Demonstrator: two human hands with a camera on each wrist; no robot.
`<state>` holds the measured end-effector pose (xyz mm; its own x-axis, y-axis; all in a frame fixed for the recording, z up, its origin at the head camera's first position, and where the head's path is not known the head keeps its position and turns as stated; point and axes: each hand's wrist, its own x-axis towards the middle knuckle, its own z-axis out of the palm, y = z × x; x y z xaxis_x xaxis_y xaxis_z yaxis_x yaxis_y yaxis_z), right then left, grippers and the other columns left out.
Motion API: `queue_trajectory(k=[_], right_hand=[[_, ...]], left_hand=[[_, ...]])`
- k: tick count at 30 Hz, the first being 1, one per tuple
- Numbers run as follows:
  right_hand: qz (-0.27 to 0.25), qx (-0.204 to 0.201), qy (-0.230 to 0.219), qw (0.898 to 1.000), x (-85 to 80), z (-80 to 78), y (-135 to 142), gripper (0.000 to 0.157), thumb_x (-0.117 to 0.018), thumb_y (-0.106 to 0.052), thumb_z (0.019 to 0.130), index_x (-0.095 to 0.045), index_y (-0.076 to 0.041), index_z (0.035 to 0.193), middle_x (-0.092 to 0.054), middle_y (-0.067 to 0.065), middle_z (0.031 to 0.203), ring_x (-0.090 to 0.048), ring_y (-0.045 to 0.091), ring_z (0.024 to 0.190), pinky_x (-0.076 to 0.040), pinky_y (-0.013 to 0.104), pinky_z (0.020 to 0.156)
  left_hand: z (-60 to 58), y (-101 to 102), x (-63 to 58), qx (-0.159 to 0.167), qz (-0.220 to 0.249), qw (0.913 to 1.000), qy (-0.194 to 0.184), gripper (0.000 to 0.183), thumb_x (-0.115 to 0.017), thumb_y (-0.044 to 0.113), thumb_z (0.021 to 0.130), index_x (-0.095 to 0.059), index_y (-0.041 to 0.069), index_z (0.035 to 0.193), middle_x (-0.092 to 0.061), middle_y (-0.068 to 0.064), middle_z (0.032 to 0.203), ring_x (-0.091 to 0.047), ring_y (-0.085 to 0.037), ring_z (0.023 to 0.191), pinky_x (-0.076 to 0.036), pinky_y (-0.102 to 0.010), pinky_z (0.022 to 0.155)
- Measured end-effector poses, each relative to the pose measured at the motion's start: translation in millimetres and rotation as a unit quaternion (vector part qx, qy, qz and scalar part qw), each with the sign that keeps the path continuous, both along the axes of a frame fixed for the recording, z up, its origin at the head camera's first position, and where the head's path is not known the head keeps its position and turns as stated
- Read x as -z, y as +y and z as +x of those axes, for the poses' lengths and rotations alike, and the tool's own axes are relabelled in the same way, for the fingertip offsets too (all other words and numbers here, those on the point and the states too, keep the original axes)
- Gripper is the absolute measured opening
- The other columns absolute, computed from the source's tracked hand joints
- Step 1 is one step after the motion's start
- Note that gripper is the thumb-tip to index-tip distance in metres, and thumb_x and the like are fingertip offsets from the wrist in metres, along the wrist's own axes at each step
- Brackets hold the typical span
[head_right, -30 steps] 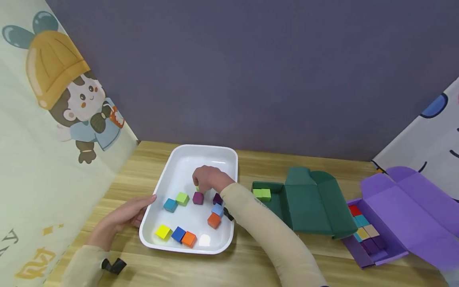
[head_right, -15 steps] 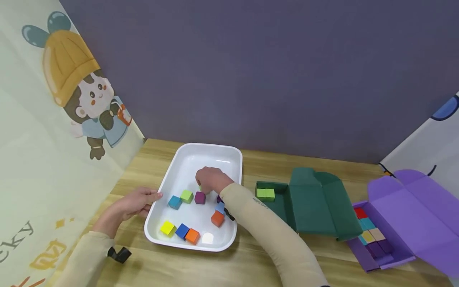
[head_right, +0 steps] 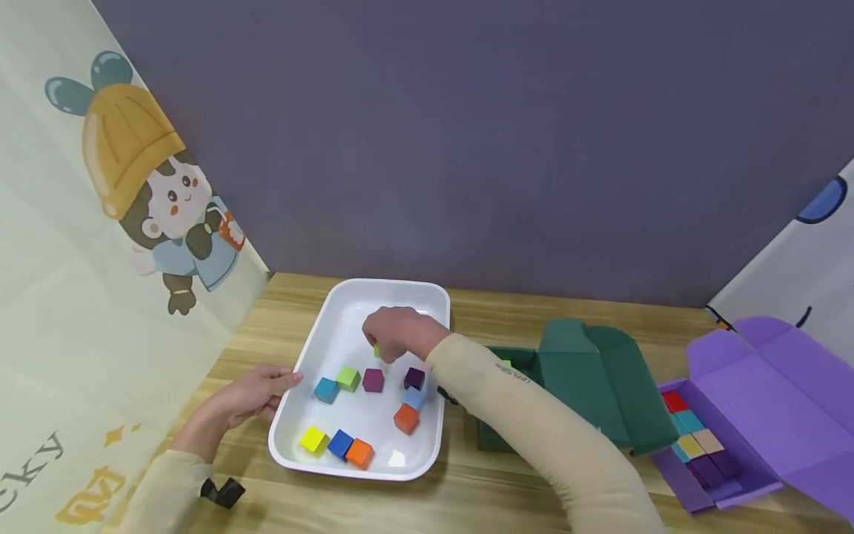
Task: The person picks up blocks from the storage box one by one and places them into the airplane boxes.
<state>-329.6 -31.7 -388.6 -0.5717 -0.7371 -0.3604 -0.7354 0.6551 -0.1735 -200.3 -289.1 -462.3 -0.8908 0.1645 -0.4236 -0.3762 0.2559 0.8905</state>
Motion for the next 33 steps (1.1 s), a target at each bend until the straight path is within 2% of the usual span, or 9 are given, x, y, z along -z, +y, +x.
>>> queue_trajectory(k=[7, 13, 18, 26, 33], right_hand=[[0.011, -0.053, 0.068, 0.996, -30.5, 18.8, 47.2, 0.031, -0.073, -0.001, 0.078, -0.062, -0.021, 0.098, -0.055, -0.006, 0.092, -0.052, 0.015, 0.076, -0.046, 0.026, 0.061], [-0.024, -0.067, 0.046, 0.996, -44.2, 23.4, 93.8, 0.035, -0.072, 0.006, 0.077, -0.066, -0.016, 0.104, -0.058, -0.004, 0.096, -0.051, 0.014, 0.077, -0.048, 0.026, 0.066], [-0.036, -0.068, 0.037, 0.996, -45.5, 24.4, 127.7, 0.036, -0.070, 0.008, 0.077, -0.066, -0.015, 0.104, -0.059, -0.003, 0.097, -0.052, 0.014, 0.078, -0.049, 0.030, 0.068], [-0.068, -0.047, 0.036, 0.996, -38.2, 26.2, 163.8, 0.039, -0.070, 0.011, 0.075, -0.067, -0.017, 0.102, -0.059, -0.007, 0.102, -0.053, 0.013, 0.081, -0.052, 0.031, 0.071], [-0.095, -0.052, 0.025, 0.994, -38.1, 24.2, 186.4, 0.046, -0.060, 0.018, 0.074, -0.066, -0.015, 0.105, -0.059, -0.002, 0.112, -0.055, 0.015, 0.088, -0.045, 0.029, 0.061]], left_hand=[[-0.8, -4.4, 2.2, 0.000, 0.001, 1.0000, -0.002, 0.056, -0.051, 0.033, 0.102, -0.046, -0.013, 0.133, -0.067, -0.026, 0.105, -0.068, -0.035, 0.088, -0.057, -0.044, 0.071], [0.0, -8.7, 6.8, 0.007, 0.009, 0.9999, -0.006, 0.055, -0.051, 0.033, 0.102, -0.048, -0.014, 0.130, -0.067, -0.025, 0.104, -0.069, -0.033, 0.086, -0.058, -0.043, 0.069], [-2.2, -9.1, 11.4, 0.004, 0.018, 0.9998, -0.008, 0.059, -0.051, 0.034, 0.102, -0.044, -0.014, 0.135, -0.067, -0.025, 0.105, -0.069, -0.034, 0.088, -0.057, -0.045, 0.071], [-5.4, -12.8, 15.6, 0.005, 0.026, 0.9996, -0.015, 0.062, -0.053, 0.034, 0.101, -0.042, -0.014, 0.137, -0.065, -0.027, 0.110, -0.068, -0.035, 0.094, -0.057, -0.045, 0.074], [-5.9, -14.8, 17.9, -0.002, 0.026, 0.9994, -0.024, 0.064, -0.053, 0.035, 0.101, -0.038, -0.015, 0.139, -0.065, -0.028, 0.111, -0.068, -0.036, 0.095, -0.056, -0.045, 0.075]])
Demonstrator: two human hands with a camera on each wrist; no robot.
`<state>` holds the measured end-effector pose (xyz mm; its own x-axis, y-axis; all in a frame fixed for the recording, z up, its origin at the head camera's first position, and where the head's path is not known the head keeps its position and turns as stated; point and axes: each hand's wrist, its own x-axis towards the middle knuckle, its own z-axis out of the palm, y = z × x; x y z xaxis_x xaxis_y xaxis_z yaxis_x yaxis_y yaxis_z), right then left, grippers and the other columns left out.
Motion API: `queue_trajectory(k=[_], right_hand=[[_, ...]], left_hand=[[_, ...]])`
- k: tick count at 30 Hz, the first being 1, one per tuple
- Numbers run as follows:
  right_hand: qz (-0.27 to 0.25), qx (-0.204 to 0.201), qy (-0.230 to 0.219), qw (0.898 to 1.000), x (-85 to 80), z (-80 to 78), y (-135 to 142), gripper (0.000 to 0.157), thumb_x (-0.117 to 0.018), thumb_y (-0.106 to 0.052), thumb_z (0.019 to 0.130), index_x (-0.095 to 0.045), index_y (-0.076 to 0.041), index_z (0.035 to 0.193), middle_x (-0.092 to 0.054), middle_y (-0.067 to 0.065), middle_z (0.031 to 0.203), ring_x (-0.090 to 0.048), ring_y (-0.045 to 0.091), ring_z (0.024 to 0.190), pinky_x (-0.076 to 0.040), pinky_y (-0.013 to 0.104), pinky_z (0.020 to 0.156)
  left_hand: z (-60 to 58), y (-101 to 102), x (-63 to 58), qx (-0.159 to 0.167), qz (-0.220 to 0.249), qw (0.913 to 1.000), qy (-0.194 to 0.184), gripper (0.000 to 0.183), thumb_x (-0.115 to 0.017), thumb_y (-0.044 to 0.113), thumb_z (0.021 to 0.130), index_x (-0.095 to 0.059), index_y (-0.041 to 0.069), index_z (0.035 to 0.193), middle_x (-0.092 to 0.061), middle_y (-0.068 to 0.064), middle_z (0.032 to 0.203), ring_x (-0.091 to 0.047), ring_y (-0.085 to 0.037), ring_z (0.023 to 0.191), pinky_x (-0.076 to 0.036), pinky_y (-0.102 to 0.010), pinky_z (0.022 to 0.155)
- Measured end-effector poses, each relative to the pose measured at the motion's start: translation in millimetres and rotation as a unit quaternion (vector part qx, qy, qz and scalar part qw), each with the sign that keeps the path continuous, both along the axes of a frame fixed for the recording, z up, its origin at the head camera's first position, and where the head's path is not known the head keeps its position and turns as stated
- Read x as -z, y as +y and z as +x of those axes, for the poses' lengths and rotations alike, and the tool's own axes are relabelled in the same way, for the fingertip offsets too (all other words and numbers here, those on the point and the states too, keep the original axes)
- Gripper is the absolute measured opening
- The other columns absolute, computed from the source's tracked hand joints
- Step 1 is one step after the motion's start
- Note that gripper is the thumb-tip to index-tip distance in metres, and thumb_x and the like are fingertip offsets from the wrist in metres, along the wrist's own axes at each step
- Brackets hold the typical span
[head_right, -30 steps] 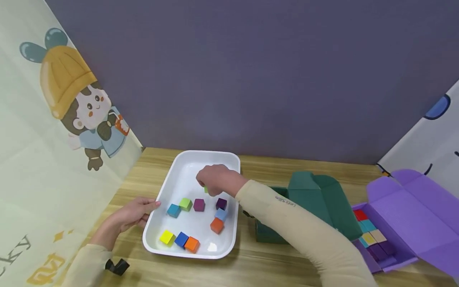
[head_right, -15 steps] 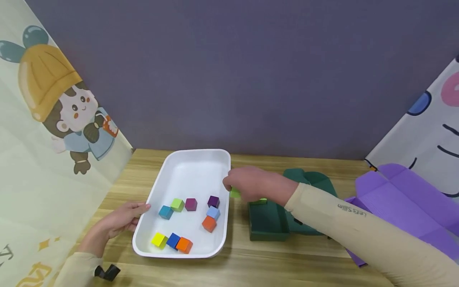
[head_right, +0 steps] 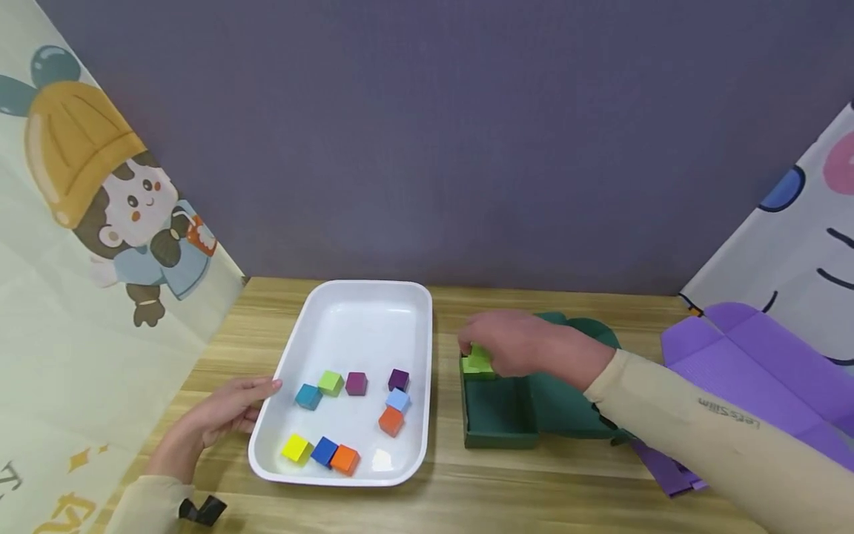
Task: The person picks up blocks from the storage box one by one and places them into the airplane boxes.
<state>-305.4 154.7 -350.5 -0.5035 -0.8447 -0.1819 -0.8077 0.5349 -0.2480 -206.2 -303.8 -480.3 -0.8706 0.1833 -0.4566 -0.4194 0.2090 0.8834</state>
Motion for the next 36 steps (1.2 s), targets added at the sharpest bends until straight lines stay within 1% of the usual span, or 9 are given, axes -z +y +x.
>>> queue_trajectory(k=[6, 10, 14, 17, 20, 25, 29, 33, 36], right_hand=[[-0.004, 0.004, 0.008, 1.000, 2.2, 0.7, 10.7, 0.048, -0.059, 0.020, 0.072, -0.067, -0.017, 0.101, -0.060, 0.000, 0.112, -0.057, 0.017, 0.088, -0.042, 0.027, 0.056], [-0.004, 0.003, 0.000, 1.000, 13.2, -0.6, 13.1, 0.050, -0.056, 0.022, 0.071, -0.067, -0.016, 0.101, -0.060, 0.001, 0.109, -0.057, 0.016, 0.084, -0.037, 0.026, 0.053], [0.019, 0.005, -0.009, 1.000, 27.4, -4.3, 14.5, 0.045, -0.061, 0.019, 0.073, -0.067, -0.015, 0.102, -0.060, 0.002, 0.105, -0.056, 0.013, 0.078, -0.036, 0.026, 0.051], [0.037, 0.011, -0.003, 0.999, 37.0, -7.8, 15.8, 0.042, -0.064, 0.018, 0.074, -0.067, -0.014, 0.102, -0.062, 0.005, 0.108, -0.061, 0.018, 0.084, -0.038, 0.027, 0.052], [0.044, 0.013, 0.006, 0.999, 45.2, -10.4, 17.3, 0.042, -0.064, 0.019, 0.073, -0.068, -0.012, 0.101, -0.063, 0.009, 0.109, -0.063, 0.025, 0.090, -0.044, 0.029, 0.055], [0.080, 0.007, 0.035, 0.996, 59.7, -15.5, 21.9, 0.041, -0.065, 0.019, 0.077, -0.072, -0.013, 0.100, -0.061, 0.003, 0.096, -0.061, 0.020, 0.080, -0.051, 0.034, 0.062], [0.100, -0.004, 0.065, 0.993, 69.9, -24.0, 27.1, 0.037, -0.071, 0.014, 0.078, -0.073, -0.015, 0.102, -0.061, 0.001, 0.093, -0.060, 0.017, 0.074, -0.052, 0.033, 0.061], [0.097, -0.019, 0.094, 0.991, 77.1, -30.0, 30.6, 0.038, -0.075, 0.011, 0.076, -0.074, -0.015, 0.103, -0.063, 0.004, 0.097, -0.062, 0.018, 0.074, -0.053, 0.033, 0.060], [0.089, -0.026, 0.102, 0.990, 81.0, -31.5, 32.3, 0.038, -0.075, 0.012, 0.075, -0.075, -0.015, 0.101, -0.063, 0.003, 0.095, -0.062, 0.017, 0.074, -0.051, 0.032, 0.058]], left_hand=[[4.9, 0.5, 3.0, -0.009, 0.002, 1.0000, 0.001, 0.071, -0.053, 0.037, 0.100, -0.032, -0.017, 0.141, -0.064, -0.029, 0.112, -0.067, -0.037, 0.095, -0.056, -0.047, 0.075], [10.7, -2.1, 6.9, -0.018, -0.001, 0.9998, -0.002, 0.075, -0.054, 0.039, 0.099, -0.028, -0.017, 0.143, -0.065, -0.028, 0.112, -0.068, -0.036, 0.094, -0.056, -0.047, 0.075], [13.1, -3.9, 10.3, -0.021, -0.002, 0.9998, -0.006, 0.075, -0.053, 0.039, 0.100, -0.028, -0.017, 0.143, -0.065, -0.028, 0.113, -0.068, -0.036, 0.095, -0.056, -0.047, 0.077], [11.6, -4.7, 10.6, -0.019, -0.001, 0.9998, -0.004, 0.075, -0.052, 0.039, 0.100, -0.027, -0.017, 0.143, -0.064, -0.028, 0.113, -0.067, -0.036, 0.096, -0.056, -0.047, 0.077], [11.0, -4.4, 9.8, -0.014, 0.004, 0.9999, -0.001, 0.074, -0.052, 0.038, 0.101, -0.026, -0.017, 0.143, -0.064, -0.028, 0.113, -0.067, -0.036, 0.096, -0.055, -0.047, 0.077], [12.8, -2.0, 10.2, -0.023, -0.001, 0.9997, -0.004, 0.075, -0.053, 0.039, 0.100, -0.027, -0.017, 0.143, -0.065, -0.028, 0.112, -0.068, -0.036, 0.095, -0.056, -0.047, 0.077], [9.2, -1.5, 10.2, -0.019, -0.001, 0.9998, 0.001, 0.076, -0.053, 0.041, 0.100, -0.027, -0.016, 0.143, -0.064, -0.029, 0.114, -0.067, -0.036, 0.096, -0.056, -0.047, 0.077], [5.0, -2.4, 10.2, -0.011, 0.006, 0.9999, 0.008, 0.076, -0.052, 0.041, 0.100, -0.026, -0.016, 0.144, -0.063, -0.029, 0.115, -0.067, -0.036, 0.098, -0.055, -0.047, 0.078], [3.0, -2.4, 10.2, -0.010, 0.009, 0.9999, 0.007, 0.076, -0.052, 0.040, 0.100, -0.025, -0.015, 0.144, -0.063, -0.029, 0.116, -0.067, -0.036, 0.098, -0.055, -0.047, 0.078]])
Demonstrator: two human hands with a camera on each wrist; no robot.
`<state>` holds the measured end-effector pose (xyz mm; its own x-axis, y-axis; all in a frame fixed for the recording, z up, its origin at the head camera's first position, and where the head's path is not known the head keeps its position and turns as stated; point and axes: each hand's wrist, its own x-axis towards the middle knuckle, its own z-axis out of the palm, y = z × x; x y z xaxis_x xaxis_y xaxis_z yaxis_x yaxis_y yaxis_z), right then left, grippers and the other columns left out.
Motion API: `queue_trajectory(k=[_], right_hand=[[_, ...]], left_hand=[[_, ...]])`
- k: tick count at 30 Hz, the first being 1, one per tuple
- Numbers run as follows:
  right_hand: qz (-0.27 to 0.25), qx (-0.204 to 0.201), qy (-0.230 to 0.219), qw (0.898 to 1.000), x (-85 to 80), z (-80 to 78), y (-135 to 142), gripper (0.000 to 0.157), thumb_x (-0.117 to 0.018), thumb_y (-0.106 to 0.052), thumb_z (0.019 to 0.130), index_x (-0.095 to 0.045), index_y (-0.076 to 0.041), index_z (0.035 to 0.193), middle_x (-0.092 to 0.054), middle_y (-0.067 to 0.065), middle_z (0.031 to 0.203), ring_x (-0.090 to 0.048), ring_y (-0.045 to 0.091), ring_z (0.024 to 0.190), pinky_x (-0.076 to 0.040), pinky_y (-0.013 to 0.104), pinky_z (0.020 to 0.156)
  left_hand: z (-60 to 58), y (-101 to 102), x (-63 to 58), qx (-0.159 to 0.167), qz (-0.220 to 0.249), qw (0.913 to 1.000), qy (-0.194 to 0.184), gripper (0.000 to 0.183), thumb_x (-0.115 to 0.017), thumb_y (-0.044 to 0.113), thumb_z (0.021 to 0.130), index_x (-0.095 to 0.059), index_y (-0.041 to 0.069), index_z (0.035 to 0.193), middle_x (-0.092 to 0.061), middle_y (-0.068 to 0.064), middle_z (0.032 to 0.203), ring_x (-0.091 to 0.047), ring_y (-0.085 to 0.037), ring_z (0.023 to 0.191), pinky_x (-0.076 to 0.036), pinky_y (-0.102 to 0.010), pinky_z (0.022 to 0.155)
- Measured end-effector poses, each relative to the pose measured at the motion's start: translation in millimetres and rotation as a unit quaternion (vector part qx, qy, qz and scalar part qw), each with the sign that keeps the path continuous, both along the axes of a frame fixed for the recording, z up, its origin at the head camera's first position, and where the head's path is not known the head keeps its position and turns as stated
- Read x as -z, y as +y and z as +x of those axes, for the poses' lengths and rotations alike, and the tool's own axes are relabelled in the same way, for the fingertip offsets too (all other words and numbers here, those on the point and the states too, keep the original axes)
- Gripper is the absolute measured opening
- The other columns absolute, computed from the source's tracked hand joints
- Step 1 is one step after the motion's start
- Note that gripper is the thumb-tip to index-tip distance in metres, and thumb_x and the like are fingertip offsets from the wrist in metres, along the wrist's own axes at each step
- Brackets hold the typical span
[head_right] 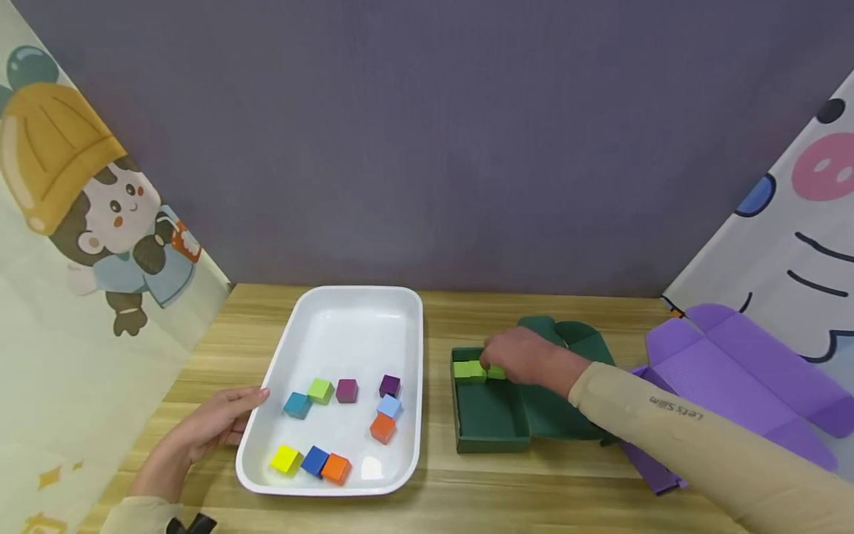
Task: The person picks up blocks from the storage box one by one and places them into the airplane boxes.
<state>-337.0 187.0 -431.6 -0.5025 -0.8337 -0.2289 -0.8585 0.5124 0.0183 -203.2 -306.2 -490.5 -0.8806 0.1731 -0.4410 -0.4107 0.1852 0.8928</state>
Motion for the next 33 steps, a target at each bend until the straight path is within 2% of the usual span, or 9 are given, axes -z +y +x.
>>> queue_trajectory(k=[8, 13, 16, 19, 23, 27, 29, 31, 33], right_hand=[[-0.015, -0.028, 0.038, 0.999, 14.2, -0.1, -0.8, 0.035, -0.073, 0.012, 0.078, -0.076, -0.017, 0.097, -0.054, 0.000, 0.088, -0.055, 0.013, 0.071, -0.044, 0.026, 0.052], [-0.023, -0.045, 0.051, 0.997, 18.3, -0.9, 1.8, 0.026, -0.070, 0.010, 0.082, -0.070, -0.016, 0.081, -0.047, -0.002, 0.080, -0.042, 0.010, 0.063, -0.033, 0.026, 0.049], [-0.025, -0.030, 0.054, 0.998, 17.4, -2.5, 3.4, 0.023, -0.069, 0.003, 0.086, -0.063, -0.016, 0.075, -0.046, -0.003, 0.075, -0.036, 0.009, 0.058, -0.031, 0.027, 0.049], [-0.021, 0.003, 0.049, 0.999, 15.9, -3.6, 3.2, 0.019, -0.077, -0.015, 0.083, -0.060, -0.016, 0.074, -0.049, -0.004, 0.072, -0.039, 0.008, 0.055, -0.035, 0.028, 0.048], [0.004, 0.037, 0.047, 0.998, 19.0, -3.0, 0.3, 0.029, -0.083, -0.034, 0.075, -0.061, -0.015, 0.076, -0.054, -0.001, 0.075, -0.045, 0.011, 0.056, -0.039, 0.030, 0.048], [0.010, 0.066, 0.065, 0.996, 24.5, -2.1, -1.7, 0.048, -0.085, -0.037, 0.072, -0.056, -0.005, 0.092, -0.053, 0.008, 0.084, -0.045, 0.014, 0.051, -0.038, 0.031, 0.044], [0.017, 0.087, 0.065, 0.994, 25.2, -3.2, -1.5, 0.062, -0.087, -0.040, 0.070, -0.049, -0.003, 0.103, -0.054, 0.008, 0.080, -0.044, 0.015, 0.046, -0.036, 0.032, 0.041], [0.023, 0.111, 0.051, 0.992, 25.0, -5.0, -1.2, 0.067, -0.088, -0.040, 0.068, -0.047, -0.004, 0.107, -0.051, 0.005, 0.076, -0.045, 0.014, 0.046, -0.037, 0.032, 0.042], [0.036, 0.113, 0.047, 0.992, 23.9, -7.4, -0.2, 0.068, -0.088, -0.041, 0.069, -0.050, -0.004, 0.111, -0.054, 0.004, 0.075, -0.048, 0.015, 0.050, -0.041, 0.033, 0.045]], left_hand=[[3.6, -0.9, 1.5, -0.001, 0.001, 1.0000, -0.003, 0.077, -0.052, 0.041, 0.100, -0.024, -0.015, 0.145, -0.063, -0.029, 0.114, -0.067, -0.036, 0.097, -0.055, -0.047, 0.078], [3.7, -1.2, 1.8, 0.002, -0.003, 1.0000, -0.001, 0.077, -0.051, 0.041, 0.100, -0.024, -0.016, 0.145, -0.063, -0.029, 0.115, -0.067, -0.036, 0.098, -0.055, -0.047, 0.078], [2.6, -0.8, 1.5, 0.000, -0.005, 1.0000, 0.000, 0.077, -0.052, 0.042, 0.100, -0.026, -0.016, 0.144, -0.063, -0.029, 0.116, -0.067, -0.036, 0.097, -0.055, -0.046, 0.078], [2.6, -0.3, 1.8, 0.000, -0.009, 1.0000, 0.002, 0.076, -0.052, 0.042, 0.100, -0.027, -0.016, 0.143, -0.063, -0.029, 0.115, -0.067, -0.036, 0.096, -0.056, -0.046, 0.078], [4.0, 0.0, 2.2, -0.005, -0.012, 0.9999, 0.001, 0.076, -0.052, 0.042, 0.100, -0.028, -0.015, 0.143, -0.064, -0.029, 0.114, -0.067, -0.036, 0.096, -0.056, -0.047, 0.077], [4.0, 0.4, 2.4, -0.012, -0.016, 0.9998, 0.003, 0.076, -0.052, 0.042, 0.100, -0.029, -0.015, 0.143, -0.064, -0.029, 0.114, -0.067, -0.036, 0.096, -0.056, -0.046, 0.077], [4.0, 1.0, 2.3, -0.013, -0.018, 0.9997, 0.005, 0.076, -0.052, 0.042, 0.100, -0.029, -0.015, 0.144, -0.064, -0.029, 0.113, -0.068, -0.036, 0.096, -0.056, -0.046, 0.077], [4.2, 1.7, 2.7, -0.014, -0.019, 0.9997, 0.009, 0.076, -0.052, 0.042, 0.100, -0.028, -0.015, 0.143, -0.064, -0.029, 0.113, -0.068, -0.036, 0.096, -0.056, -0.046, 0.076], [5.1, 2.7, 2.8, -0.015, -0.019, 0.9997, 0.009, 0.076, -0.052, 0.042, 0.100, -0.028, -0.015, 0.144, -0.064, -0.029, 0.113, -0.067, -0.036, 0.096, -0.056, -0.046, 0.076]])
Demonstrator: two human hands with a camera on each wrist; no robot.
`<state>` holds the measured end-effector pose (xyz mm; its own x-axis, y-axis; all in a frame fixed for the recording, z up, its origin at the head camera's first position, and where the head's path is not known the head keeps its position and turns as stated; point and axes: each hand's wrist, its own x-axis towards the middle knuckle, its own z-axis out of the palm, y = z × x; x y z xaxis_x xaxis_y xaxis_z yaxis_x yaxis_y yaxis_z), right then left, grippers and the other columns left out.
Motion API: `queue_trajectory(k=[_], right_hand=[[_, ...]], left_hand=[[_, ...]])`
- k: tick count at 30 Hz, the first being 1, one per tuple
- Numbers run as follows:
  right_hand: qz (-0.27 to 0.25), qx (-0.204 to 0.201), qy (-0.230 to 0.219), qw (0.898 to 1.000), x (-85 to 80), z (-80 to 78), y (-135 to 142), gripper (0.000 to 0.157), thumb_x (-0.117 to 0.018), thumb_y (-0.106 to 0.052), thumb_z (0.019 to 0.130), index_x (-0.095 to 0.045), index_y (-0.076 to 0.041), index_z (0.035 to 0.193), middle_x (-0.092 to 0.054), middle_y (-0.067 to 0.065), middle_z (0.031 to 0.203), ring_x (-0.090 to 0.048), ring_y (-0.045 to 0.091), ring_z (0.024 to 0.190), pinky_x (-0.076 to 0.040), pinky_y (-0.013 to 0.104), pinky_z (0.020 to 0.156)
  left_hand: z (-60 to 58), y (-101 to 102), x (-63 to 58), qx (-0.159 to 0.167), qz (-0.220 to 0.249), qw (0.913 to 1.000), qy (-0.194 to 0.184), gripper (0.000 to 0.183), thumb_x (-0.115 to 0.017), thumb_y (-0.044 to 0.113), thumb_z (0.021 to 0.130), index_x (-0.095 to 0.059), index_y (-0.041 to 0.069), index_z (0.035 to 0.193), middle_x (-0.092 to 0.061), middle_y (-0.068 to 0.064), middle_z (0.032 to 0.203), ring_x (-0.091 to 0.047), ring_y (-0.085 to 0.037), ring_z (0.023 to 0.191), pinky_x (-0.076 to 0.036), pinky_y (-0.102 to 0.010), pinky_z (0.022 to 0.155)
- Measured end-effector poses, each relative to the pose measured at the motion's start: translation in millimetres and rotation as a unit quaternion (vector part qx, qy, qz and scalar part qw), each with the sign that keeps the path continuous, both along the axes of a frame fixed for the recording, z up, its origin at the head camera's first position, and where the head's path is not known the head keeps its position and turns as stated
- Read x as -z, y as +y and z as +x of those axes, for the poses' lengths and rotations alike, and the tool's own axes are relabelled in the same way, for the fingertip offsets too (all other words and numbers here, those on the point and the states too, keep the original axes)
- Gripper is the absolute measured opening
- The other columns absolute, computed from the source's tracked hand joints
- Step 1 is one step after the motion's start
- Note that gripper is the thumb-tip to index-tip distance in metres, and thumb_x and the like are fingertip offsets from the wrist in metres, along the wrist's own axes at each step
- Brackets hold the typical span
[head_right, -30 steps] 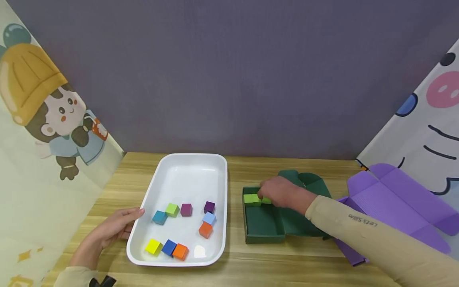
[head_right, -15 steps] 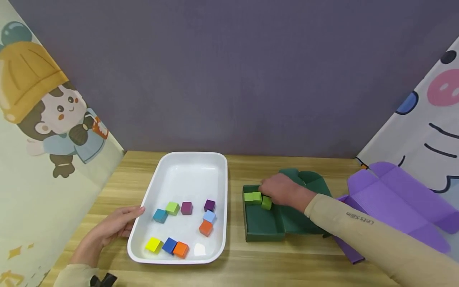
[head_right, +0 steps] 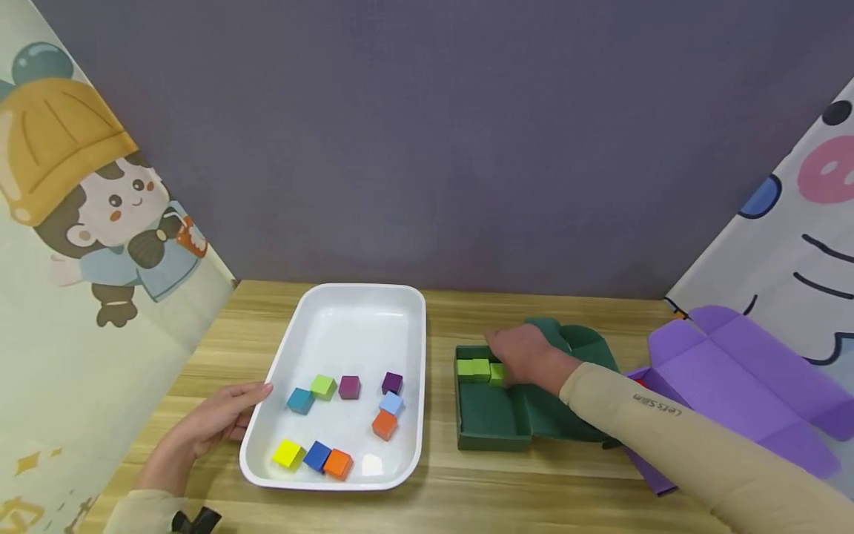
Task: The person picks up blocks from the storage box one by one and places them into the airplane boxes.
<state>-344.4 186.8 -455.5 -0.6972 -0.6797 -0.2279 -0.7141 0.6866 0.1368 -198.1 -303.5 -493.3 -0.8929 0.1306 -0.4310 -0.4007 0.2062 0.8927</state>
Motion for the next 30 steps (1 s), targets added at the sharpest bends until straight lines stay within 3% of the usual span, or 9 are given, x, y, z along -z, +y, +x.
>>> queue_trajectory(k=[7, 12, 15, 22, 26, 30], right_hand=[[0.004, -0.012, -0.002, 1.000, -3.6, 10.0, 0.7, 0.051, -0.086, -0.041, 0.072, -0.060, -0.008, 0.101, -0.058, 0.004, 0.083, -0.055, 0.016, 0.063, -0.047, 0.035, 0.052], [0.001, 0.004, -0.005, 1.000, -4.8, 21.0, 2.5, 0.057, -0.086, -0.044, 0.070, -0.062, -0.006, 0.106, -0.061, 0.004, 0.086, -0.055, 0.016, 0.062, -0.047, 0.035, 0.052], [-0.001, 0.016, -0.002, 1.000, -2.8, 36.9, 2.0, 0.062, -0.085, -0.045, 0.070, -0.063, -0.004, 0.111, -0.062, 0.006, 0.088, -0.055, 0.016, 0.062, -0.048, 0.035, 0.052], [-0.005, 0.013, 0.005, 1.000, -1.9, 36.3, 4.7, 0.060, -0.085, -0.047, 0.069, -0.061, -0.005, 0.106, -0.058, 0.003, 0.081, -0.051, 0.014, 0.058, -0.045, 0.034, 0.048], [-0.021, 0.028, -0.039, 0.999, -13.3, 34.4, 4.4, 0.052, -0.083, -0.044, 0.074, -0.059, -0.008, 0.102, -0.057, 0.001, 0.083, -0.052, 0.013, 0.062, -0.045, 0.033, 0.050], [-0.048, 0.062, -0.115, 0.990, -24.9, 30.8, 3.8, 0.047, -0.080, -0.039, 0.079, -0.059, -0.007, 0.108, -0.062, 0.004, 0.095, -0.058, 0.017, 0.073, -0.048, 0.036, 0.058]], left_hand=[[3.7, -4.4, 0.2, -0.002, -0.003, 1.0000, -0.001, 0.075, -0.052, 0.042, 0.100, -0.029, -0.015, 0.144, -0.063, -0.029, 0.114, -0.067, -0.036, 0.097, -0.056, -0.047, 0.076], [6.4, -9.6, -0.6, 0.008, 0.000, 1.0000, 0.004, 0.074, -0.051, 0.041, 0.100, -0.029, -0.015, 0.143, -0.063, -0.030, 0.114, -0.067, -0.037, 0.096, -0.056, -0.047, 0.076], [10.0, -16.5, -1.2, 0.021, -0.001, 0.9998, 0.004, 0.074, -0.051, 0.041, 0.101, -0.029, -0.015, 0.143, -0.063, -0.030, 0.114, -0.067, -0.037, 0.097, -0.056, -0.047, 0.076], [8.8, -18.0, -1.9, 0.022, -0.009, 0.9997, 0.004, 0.074, -0.052, 0.042, 0.100, -0.030, -0.013, 0.144, -0.063, -0.029, 0.115, -0.067, -0.036, 0.096, -0.056, -0.047, 0.076], [9.5, -17.9, -2.0, 0.024, -0.006, 0.9997, 0.003, 0.074, -0.052, 0.042, 0.100, -0.030, -0.013, 0.144, -0.063, -0.029, 0.115, -0.067, -0.036, 0.097, -0.056, -0.047, 0.077], [9.8, -17.9, -1.8, 0.032, 0.005, 0.9994, 0.007, 0.073, -0.050, 0.041, 0.101, -0.027, -0.014, 0.145, -0.062, -0.030, 0.116, -0.066, -0.036, 0.098, -0.056, -0.047, 0.077]])
